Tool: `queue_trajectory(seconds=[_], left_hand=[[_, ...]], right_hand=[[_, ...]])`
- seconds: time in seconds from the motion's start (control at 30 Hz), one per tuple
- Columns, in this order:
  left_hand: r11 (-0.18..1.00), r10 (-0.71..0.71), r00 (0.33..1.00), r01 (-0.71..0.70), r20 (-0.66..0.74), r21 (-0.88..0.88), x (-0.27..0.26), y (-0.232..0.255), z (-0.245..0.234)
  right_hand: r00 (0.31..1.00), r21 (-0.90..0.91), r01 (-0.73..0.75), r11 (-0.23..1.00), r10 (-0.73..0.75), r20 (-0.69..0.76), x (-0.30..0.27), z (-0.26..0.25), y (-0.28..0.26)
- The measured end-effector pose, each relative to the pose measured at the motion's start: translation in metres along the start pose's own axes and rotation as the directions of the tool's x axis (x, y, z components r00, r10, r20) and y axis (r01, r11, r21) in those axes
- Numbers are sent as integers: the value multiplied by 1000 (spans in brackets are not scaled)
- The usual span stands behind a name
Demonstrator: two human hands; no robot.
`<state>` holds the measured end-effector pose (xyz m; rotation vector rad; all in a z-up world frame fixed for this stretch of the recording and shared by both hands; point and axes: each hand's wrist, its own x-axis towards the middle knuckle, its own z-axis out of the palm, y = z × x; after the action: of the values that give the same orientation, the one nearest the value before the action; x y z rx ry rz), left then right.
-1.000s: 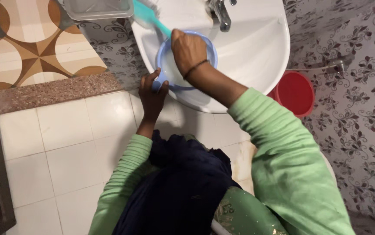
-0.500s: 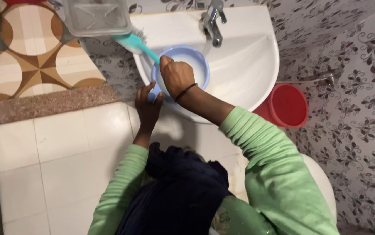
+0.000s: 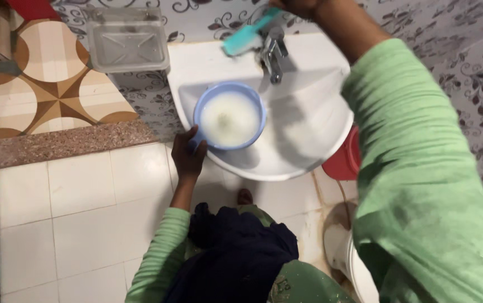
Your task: The person cleans a white bathroom sink using a light blue scrub brush and a blue plastic bowl filled with soapy water. They repeatedly dip the brush into the bowl and scrub the sink basin, faucet, and drain area.
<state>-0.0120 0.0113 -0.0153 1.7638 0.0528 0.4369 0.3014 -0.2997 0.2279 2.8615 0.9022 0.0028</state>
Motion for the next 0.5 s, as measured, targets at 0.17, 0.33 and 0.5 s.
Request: queue_trajectory(seconds=[0.17, 0.33, 0.5], left_hand=[[1000, -19, 998, 20, -52, 9, 0, 7, 3], [991, 104, 988, -93, -110, 97, -1, 11, 10], [990, -23, 984, 47, -178, 131, -9, 21, 17]], right_hand=[[984, -507, -116, 854, 167, 55, -89, 10, 93], [982, -343, -176, 922, 189, 3, -81, 66, 87], [991, -284, 33, 958, -67, -112, -51, 70, 89]])
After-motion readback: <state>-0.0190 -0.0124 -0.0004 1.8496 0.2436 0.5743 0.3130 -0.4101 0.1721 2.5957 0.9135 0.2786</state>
